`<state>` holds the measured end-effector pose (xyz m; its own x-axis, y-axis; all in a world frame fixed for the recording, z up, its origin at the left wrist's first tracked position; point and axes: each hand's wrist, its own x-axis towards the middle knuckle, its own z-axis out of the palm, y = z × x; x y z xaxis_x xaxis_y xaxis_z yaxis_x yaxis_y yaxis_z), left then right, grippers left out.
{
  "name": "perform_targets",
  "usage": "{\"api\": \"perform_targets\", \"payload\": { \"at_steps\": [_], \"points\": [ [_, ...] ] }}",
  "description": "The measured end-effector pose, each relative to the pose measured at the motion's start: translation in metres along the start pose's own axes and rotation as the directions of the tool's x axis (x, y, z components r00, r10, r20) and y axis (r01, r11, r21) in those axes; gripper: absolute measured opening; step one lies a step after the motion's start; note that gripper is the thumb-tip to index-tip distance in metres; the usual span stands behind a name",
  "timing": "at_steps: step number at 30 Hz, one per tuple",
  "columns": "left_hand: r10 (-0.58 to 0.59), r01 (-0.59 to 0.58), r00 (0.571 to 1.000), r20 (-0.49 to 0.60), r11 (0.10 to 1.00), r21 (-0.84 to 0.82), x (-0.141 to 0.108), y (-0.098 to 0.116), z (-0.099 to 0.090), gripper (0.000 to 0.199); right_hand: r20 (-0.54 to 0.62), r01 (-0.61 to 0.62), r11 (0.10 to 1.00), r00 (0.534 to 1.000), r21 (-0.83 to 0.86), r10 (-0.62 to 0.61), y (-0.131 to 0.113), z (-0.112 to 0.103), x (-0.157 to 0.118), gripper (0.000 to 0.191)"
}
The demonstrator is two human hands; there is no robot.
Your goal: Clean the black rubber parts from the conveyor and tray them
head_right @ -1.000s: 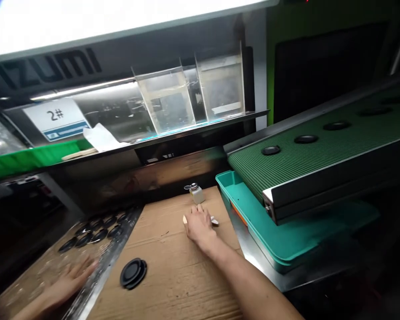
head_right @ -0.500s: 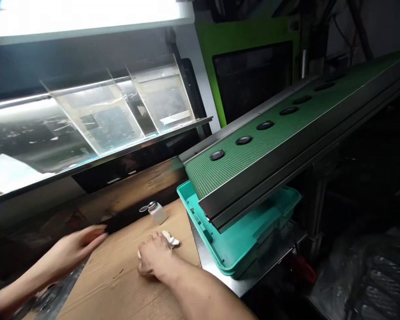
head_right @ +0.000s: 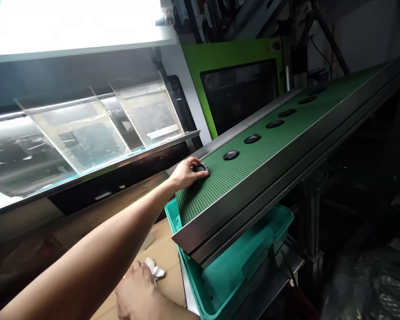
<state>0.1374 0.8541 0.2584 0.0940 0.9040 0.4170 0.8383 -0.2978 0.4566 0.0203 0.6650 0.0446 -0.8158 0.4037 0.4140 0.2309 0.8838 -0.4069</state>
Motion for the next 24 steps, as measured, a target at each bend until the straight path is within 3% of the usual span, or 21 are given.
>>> {"api": "perform_targets", "payload": {
  "at_steps": [2,4,7,10,12,14,16,18,20,22,24],
  "points": [
    [-0.042,0.020,0.989,-0.139,0.988,-0.156,-0.026,-0.003,-0.020,0.028,0.044,-0.028,0.999,0.999,-0.040,0.030,-0.002,-0.008,-0.005,0.031],
    [-0.139,0.050,0.972,-0.192,0.911,-0.409,-0.073,-0.012,-0.043,0.025,0.059,-0.054,0.996,0.997,-0.073,0.058,-0.005,-0.016,-0.011,0.027],
    [-0.366,0.106,0.918,-0.152,0.597,-0.795,-0.175,-0.046,-0.069,0.029,0.070,-0.062,0.992,0.995,-0.110,0.070,-0.006,-0.024,-0.015,0.027],
    [-0.608,0.166,0.785,-0.122,0.395,-0.903,-0.277,-0.101,-0.076,0.024,0.100,-0.044,0.987,0.993,-0.152,0.060,-0.005,-0.026,-0.017,0.030],
    [-0.716,0.142,0.688,-0.124,0.299,-0.944,-0.327,-0.137,-0.070,0.026,0.072,-0.058,0.984,0.995,-0.169,0.071,-0.004,-0.026,-0.019,0.026],
    [-0.805,0.081,0.583,-0.109,0.191,-0.978,-0.357,-0.164,-0.061,0.029,-0.013,-0.092,0.984,0.996,-0.154,0.091,-0.003,-0.026,-0.021,0.021],
    [-0.856,0.017,0.514,-0.064,0.084,-0.996,-0.369,-0.180,-0.053,0.030,-0.121,-0.118,0.988,0.987,-0.096,0.106,-0.002,-0.027,-0.022,0.023],
    [-0.854,-0.040,0.519,-0.014,-0.008,-0.999,-0.370,-0.186,-0.047,0.028,-0.269,-0.115,0.993,0.957,0.011,0.114,-0.002,-0.027,-0.019,0.029],
    [-0.816,-0.088,0.577,0.035,-0.104,-0.991,-0.367,-0.188,-0.043,0.025,-0.368,-0.077,0.990,0.923,0.115,0.114,-0.006,-0.024,-0.017,0.034],
    [-0.765,-0.127,0.639,0.077,-0.204,-0.971,-0.363,-0.188,-0.040,0.026,-0.375,-0.061,0.986,0.920,0.158,0.117,-0.013,-0.016,-0.016,0.036],
    [-0.736,-0.155,0.668,0.110,-0.283,-0.947,-0.362,-0.187,-0.038,0.032,-0.343,-0.096,0.985,0.929,0.142,0.140,-0.022,-0.007,-0.020,0.033]
  ]
}}
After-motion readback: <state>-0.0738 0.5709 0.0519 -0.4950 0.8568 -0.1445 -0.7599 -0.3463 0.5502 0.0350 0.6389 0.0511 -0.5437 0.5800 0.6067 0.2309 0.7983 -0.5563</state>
